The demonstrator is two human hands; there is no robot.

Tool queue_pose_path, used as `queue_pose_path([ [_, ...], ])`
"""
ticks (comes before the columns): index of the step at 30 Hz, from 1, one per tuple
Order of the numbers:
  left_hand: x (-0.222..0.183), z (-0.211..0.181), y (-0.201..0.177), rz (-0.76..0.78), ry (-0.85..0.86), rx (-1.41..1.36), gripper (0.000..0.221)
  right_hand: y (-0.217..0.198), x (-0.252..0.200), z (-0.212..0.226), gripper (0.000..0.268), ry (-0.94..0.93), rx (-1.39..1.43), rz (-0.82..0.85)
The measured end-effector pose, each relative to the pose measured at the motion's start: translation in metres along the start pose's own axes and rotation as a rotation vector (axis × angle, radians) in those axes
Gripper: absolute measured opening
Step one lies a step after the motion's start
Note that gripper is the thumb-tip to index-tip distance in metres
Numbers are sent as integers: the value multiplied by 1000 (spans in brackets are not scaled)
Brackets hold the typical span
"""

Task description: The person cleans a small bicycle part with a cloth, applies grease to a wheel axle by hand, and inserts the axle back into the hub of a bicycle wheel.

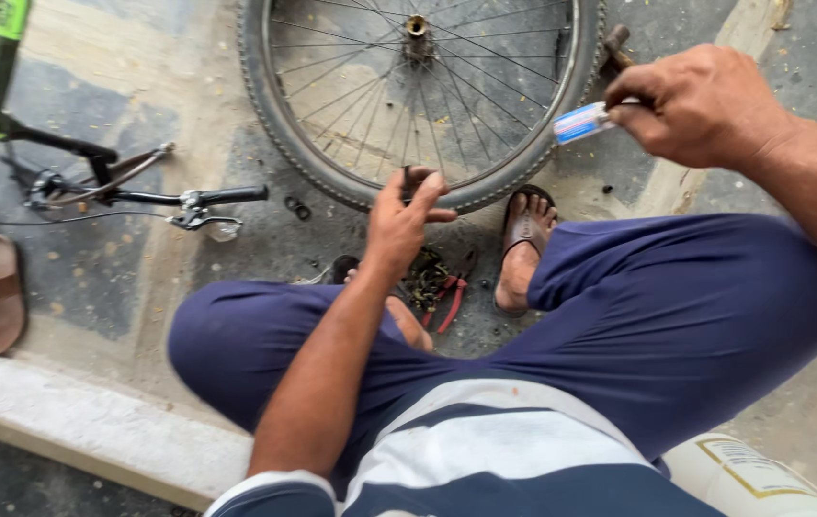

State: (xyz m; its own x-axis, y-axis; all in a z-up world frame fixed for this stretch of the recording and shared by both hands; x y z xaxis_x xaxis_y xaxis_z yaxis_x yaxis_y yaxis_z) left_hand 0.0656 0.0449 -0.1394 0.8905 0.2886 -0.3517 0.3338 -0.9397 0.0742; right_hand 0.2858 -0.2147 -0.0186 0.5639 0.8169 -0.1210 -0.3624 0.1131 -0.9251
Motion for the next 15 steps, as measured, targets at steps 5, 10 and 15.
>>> queue_pose_path([
  [5, -1, 1, -9, -67, -20, 60, 29, 99, -10, -107, 25, 251, -122, 138],
  [10, 4, 4, -14, -93, -31, 71, 26, 229, -21, -170, 14, 152, -226, 71],
  [15, 12, 7, -16, -123, -62, 108, 26, 280, -27, -160, 11, 159, -137, 50],
])
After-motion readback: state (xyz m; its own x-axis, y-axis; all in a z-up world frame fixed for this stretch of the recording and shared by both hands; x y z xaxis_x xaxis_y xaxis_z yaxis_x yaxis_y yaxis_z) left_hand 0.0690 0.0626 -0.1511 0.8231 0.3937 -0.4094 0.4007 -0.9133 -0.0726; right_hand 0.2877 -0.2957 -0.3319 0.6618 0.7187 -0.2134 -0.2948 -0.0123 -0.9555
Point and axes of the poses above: each hand's wrist, its own x-axis towards the middle knuckle, its own y-axis out of the palm, z = x × y, the point moved 2 cm from there along x, towards the middle knuckle, and after that the axes turned 15 degrees about x, right-handed, at the moved point
